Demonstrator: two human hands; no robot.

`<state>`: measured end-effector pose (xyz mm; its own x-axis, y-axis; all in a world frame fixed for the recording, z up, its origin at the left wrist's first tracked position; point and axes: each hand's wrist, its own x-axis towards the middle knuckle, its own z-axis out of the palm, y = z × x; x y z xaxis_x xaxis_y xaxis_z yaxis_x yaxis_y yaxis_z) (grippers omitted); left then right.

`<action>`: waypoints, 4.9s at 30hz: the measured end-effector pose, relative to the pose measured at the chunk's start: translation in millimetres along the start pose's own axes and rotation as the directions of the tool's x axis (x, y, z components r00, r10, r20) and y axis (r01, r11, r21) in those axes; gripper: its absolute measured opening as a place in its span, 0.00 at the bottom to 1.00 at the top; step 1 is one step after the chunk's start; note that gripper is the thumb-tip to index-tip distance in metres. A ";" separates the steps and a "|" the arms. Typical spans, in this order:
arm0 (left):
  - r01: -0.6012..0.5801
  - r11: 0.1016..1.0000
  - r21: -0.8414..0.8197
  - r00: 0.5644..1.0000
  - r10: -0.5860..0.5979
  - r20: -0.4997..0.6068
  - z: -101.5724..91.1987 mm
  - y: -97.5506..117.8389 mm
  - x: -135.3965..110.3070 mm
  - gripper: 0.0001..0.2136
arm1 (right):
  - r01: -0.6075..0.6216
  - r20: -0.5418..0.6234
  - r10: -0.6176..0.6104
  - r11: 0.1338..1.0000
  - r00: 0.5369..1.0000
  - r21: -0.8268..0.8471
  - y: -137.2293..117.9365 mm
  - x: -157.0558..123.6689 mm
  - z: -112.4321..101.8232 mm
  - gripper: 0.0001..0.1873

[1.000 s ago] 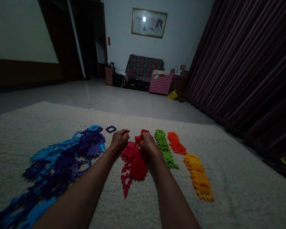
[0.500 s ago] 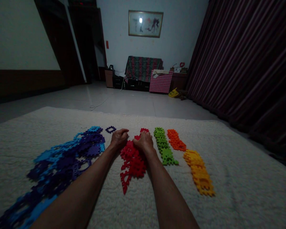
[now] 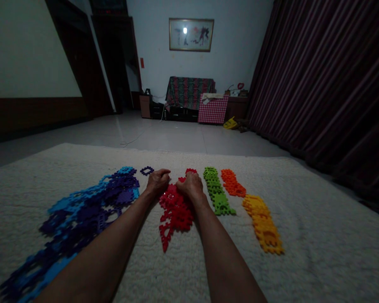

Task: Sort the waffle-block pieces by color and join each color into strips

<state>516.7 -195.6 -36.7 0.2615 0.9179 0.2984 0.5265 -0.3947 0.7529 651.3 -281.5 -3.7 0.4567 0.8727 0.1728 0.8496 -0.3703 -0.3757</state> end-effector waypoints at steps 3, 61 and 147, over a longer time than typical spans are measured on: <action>-0.007 1.000 -0.008 1.000 0.007 0.000 2.2 -1.5 0.8 0.17 | -0.032 -0.030 0.033 0.998 0.999 0.050 3.8 1.9 2.4 0.27; -0.025 0.999 0.024 0.990 0.022 0.143 -5.6 9.2 -18.7 0.17 | 0.128 -0.247 -0.003 0.861 0.969 0.493 39.5 -65.1 6.8 0.19; -0.313 0.948 0.064 0.949 0.308 0.072 -1.5 -10.6 -52.0 0.14 | 0.331 -0.373 -0.124 0.757 0.920 0.564 37.9 -74.9 10.5 0.07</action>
<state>496.3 -239.1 -59.4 0.4687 0.7461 0.4728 0.4692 -0.6638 0.5824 646.5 -357.5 -40.5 0.4127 0.7300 0.5448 0.6450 0.1882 -0.7407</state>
